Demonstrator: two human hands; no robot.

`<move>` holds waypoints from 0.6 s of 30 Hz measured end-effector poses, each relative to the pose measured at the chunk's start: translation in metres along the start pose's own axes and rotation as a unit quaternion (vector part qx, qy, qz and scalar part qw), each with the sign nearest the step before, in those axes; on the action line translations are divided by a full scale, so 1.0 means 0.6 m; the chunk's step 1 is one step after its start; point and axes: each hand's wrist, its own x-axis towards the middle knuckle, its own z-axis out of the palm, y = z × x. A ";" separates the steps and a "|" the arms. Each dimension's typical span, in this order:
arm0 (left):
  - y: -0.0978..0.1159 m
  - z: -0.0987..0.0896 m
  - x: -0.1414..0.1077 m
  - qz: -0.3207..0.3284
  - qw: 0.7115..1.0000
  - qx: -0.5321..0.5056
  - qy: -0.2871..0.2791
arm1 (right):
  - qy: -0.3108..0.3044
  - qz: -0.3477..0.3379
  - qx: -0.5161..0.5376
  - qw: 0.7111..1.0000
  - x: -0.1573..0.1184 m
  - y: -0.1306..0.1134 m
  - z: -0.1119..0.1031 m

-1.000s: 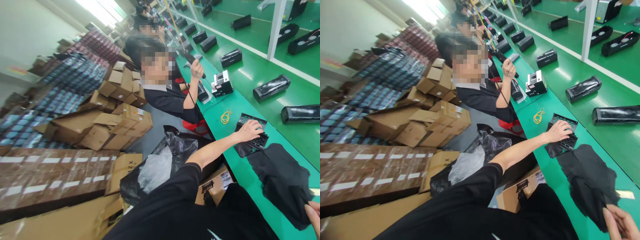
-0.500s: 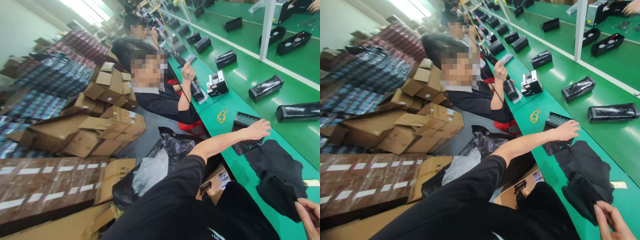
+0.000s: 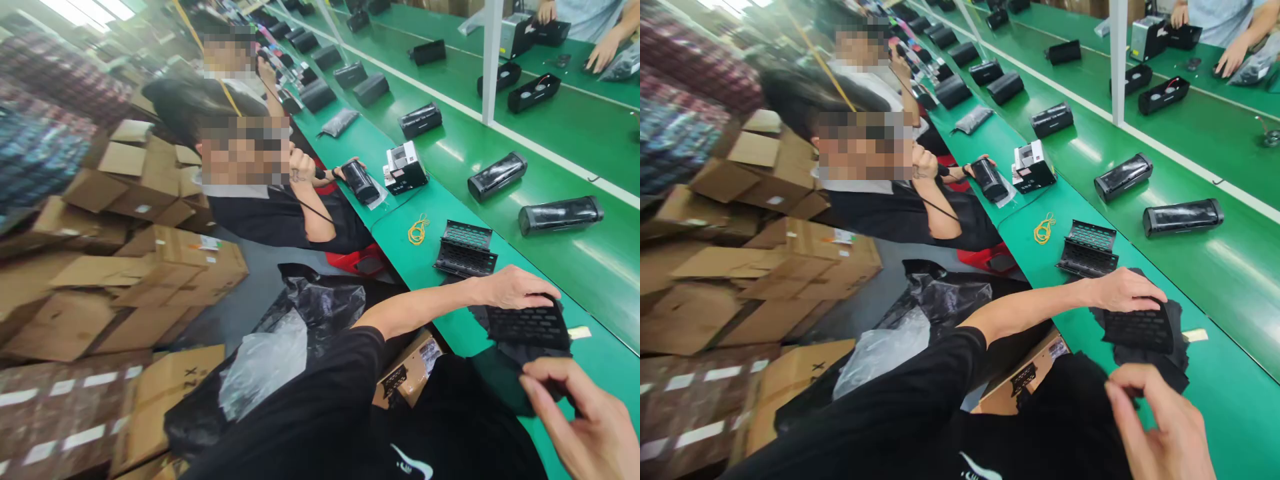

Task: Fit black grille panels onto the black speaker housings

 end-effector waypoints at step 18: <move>0.044 0.082 0.049 -0.155 0.907 -0.332 -0.206 | 0.171 0.403 0.297 0.848 -0.077 0.198 0.011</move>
